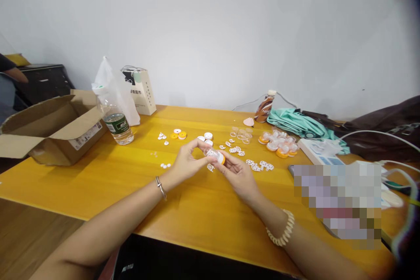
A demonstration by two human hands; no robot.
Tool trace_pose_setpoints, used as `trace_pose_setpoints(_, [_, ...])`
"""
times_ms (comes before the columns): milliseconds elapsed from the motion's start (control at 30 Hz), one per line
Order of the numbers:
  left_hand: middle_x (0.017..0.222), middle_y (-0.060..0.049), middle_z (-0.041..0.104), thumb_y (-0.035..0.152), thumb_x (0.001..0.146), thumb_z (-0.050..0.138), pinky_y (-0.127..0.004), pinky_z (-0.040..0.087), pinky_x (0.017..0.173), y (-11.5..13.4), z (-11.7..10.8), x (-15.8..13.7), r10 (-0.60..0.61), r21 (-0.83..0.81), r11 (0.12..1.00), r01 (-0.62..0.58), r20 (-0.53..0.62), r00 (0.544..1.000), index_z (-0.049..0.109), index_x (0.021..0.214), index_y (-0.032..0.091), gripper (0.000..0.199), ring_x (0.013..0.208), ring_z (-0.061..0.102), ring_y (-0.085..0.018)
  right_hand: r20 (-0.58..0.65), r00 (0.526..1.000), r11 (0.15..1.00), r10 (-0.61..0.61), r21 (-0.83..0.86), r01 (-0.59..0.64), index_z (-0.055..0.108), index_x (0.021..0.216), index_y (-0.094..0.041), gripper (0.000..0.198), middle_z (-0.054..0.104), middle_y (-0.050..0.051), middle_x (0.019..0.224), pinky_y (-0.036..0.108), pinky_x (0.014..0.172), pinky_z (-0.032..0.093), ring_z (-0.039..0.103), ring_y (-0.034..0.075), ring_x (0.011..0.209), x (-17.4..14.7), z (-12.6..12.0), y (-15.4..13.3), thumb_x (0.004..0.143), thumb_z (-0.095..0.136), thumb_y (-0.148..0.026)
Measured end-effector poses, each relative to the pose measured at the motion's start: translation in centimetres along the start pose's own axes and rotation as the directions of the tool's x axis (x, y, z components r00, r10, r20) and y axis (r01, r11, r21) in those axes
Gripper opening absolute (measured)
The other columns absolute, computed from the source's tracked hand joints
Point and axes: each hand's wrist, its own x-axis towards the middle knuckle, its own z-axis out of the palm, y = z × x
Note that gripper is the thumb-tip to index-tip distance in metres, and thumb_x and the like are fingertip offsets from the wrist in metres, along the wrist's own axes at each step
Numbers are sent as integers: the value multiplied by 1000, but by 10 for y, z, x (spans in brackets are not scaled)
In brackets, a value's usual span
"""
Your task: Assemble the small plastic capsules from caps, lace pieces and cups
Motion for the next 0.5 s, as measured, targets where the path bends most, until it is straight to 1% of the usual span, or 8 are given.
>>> trace_pose_setpoints(67, [81,-3,62,30,66,68,-30,43,77,-1,1,-1,-12,-1,1000,12,0,1000,58,82,15,25,80,56,-15,-37,998,999,-41,-25,40,63,99,-26,35,64,-1,105,37,96,39,57,19,99,0,0,1,65,69,-24])
trace_pose_setpoints(133, [90,-5,62,27,69,66,-32,42,83,-2,0,1,-5,-49,999,8,52,999,58,88,15,24,87,56,-16,-35,999,1000,-16,-17,15,63,98,-25,34,65,0,102,37,93,41,58,18,95,-1,-1,2,64,70,-25])
trace_pose_setpoints(200, [101,-8,61,24,74,61,-33,40,88,-4,-4,4,5,-154,988,22,171,985,58,98,15,26,95,54,-17,-1,998,997,69,27,-69,65,94,-23,27,67,2,95,35,86,45,61,16,84,-1,-3,2,67,67,-28])
trace_pose_setpoints(267, [108,-10,59,22,78,57,-34,40,90,-4,-10,9,9,-265,961,75,304,953,56,105,16,28,100,54,-18,47,987,984,152,85,-155,66,89,-21,21,68,2,84,32,79,47,62,14,74,0,-3,3,72,63,-32])
trace_pose_setpoints(333, [113,-9,56,23,80,53,-33,39,92,-4,-15,13,3,-304,944,129,399,917,55,107,17,27,106,51,-18,63,981,975,182,117,-188,66,88,-20,21,68,2,81,30,77,47,61,13,72,1,-3,3,73,62,-33])
trace_pose_setpoints(400, [116,-9,54,24,80,53,-32,39,92,-4,-18,15,-21,-270,953,137,394,919,57,104,17,25,108,49,-18,25,987,981,159,107,-161,65,91,-22,24,68,2,87,29,78,46,61,13,76,3,-2,4,68,67,-29])
trace_pose_setpoints(433, [114,-9,55,26,80,54,-32,40,90,-5,-19,16,-41,-241,961,137,363,931,58,102,17,24,105,51,-18,1,990,986,139,92,-139,65,93,-23,28,68,1,90,29,79,45,61,13,79,4,-2,4,65,70,-27])
trace_pose_setpoints(500, [100,-8,60,28,77,58,-30,45,81,-6,-18,16,-80,-190,971,142,301,950,58,96,15,23,91,56,-16,-25,993,991,119,62,-118,64,93,-23,33,67,1,94,28,80,44,60,14,83,4,-3,4,61,73,-24])
